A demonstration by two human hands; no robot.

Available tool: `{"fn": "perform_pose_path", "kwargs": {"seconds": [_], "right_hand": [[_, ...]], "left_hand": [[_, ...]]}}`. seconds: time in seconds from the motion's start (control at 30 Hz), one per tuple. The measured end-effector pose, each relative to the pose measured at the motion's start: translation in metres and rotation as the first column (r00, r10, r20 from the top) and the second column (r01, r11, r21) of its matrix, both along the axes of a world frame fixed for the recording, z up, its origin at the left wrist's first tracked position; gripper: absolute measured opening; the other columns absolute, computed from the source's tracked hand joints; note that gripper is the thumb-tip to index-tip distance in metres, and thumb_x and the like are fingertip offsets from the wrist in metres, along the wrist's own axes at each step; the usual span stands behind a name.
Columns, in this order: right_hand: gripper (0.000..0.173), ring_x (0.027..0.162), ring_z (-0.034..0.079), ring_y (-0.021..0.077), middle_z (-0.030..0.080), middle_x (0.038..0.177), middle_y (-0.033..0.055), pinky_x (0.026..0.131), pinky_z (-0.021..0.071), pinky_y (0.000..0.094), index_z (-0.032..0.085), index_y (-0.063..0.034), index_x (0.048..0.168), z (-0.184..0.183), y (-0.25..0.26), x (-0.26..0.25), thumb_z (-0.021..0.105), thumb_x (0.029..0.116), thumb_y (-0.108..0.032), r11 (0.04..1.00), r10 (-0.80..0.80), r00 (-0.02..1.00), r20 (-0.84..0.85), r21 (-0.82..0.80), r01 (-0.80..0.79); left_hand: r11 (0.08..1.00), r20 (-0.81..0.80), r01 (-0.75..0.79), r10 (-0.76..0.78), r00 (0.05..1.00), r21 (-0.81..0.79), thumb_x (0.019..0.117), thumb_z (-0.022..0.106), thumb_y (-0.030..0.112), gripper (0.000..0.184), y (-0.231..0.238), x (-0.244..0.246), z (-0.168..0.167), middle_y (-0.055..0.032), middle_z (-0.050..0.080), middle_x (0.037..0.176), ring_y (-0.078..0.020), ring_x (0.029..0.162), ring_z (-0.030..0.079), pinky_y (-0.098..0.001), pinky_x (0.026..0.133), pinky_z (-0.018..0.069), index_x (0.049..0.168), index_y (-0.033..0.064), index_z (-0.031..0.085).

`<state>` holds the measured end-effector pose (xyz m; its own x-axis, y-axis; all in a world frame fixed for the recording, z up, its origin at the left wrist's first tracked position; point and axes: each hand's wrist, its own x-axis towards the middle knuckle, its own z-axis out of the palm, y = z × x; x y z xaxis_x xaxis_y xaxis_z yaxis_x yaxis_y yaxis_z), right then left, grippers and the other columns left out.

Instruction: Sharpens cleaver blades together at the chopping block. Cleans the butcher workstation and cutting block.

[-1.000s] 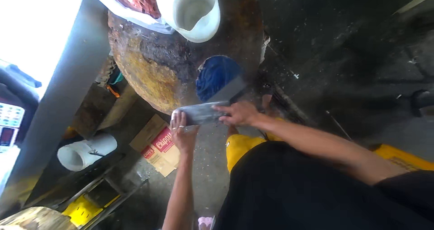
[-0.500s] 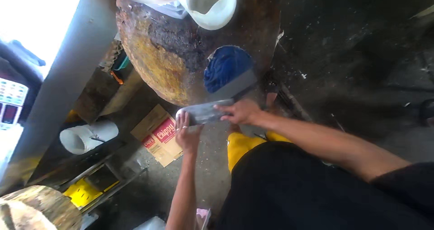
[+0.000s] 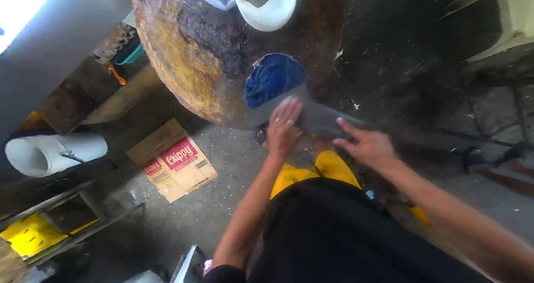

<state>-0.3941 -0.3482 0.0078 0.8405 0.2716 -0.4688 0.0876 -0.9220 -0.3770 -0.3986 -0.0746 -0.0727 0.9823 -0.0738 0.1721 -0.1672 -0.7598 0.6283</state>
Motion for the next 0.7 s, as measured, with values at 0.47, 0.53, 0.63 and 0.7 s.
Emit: {"fn": "perform_pose_path", "kwargs": {"seconds": [0.47,0.53,0.63,0.7], "right_hand": [[0.060,0.077,0.072,0.0362,0.075,0.087,0.0116,0.066,0.0550,0.0607,0.045,-0.0504,0.152,-0.003,0.044,-0.015,0.042,0.0970,-0.075,0.994,0.095,0.988,-0.121,0.067,-0.087],[0.063,0.077,0.072,0.0367,0.075,0.089,0.0124,0.064,0.0548,0.0609,0.045,-0.0525,0.151,-0.002,0.025,-0.009,0.047,0.0934,-0.077,0.994,0.102,0.991,-0.082,0.057,-0.097],[0.076,0.083,0.070,0.0454,0.073,0.101,0.0215,0.066,0.0530,0.0665,0.033,-0.0497,0.158,0.005,-0.032,0.011,0.061,0.0907,-0.070,0.992,0.076,0.996,-0.057,-0.098,-0.081],[0.075,0.082,0.069,0.0469,0.071,0.100,0.0245,0.065,0.0512,0.0643,0.030,-0.0481,0.160,0.002,-0.046,0.024,0.068,0.0945,-0.045,0.973,0.066,0.997,-0.036,-0.221,-0.072]], "left_hand": [[0.980,-0.006,-0.190,0.190,0.982,0.053,0.0754,0.085,0.027,0.058,0.042,-0.047,0.008,-0.0028,0.065,0.141,-0.0208,0.137,0.056,-0.0450,0.120,0.0384,0.130,0.0146,0.072],[0.976,0.025,-0.211,0.210,0.977,0.058,0.0727,0.084,0.025,0.055,0.027,-0.039,0.008,-0.0054,0.068,0.137,-0.0223,0.134,0.059,-0.0452,0.119,0.0391,0.126,0.0124,0.074],[0.993,-0.005,-0.116,0.116,0.993,0.013,0.0716,0.087,0.021,0.059,-0.030,0.005,0.014,-0.0069,0.065,0.141,-0.0243,0.139,0.054,-0.0469,0.121,0.0359,0.128,0.0104,0.072],[0.995,-0.030,-0.087,0.089,0.996,0.040,0.0754,0.086,0.025,0.061,-0.054,0.023,0.014,-0.0029,0.061,0.146,-0.0207,0.142,0.050,-0.0442,0.122,0.0338,0.133,0.0128,0.070]]}}
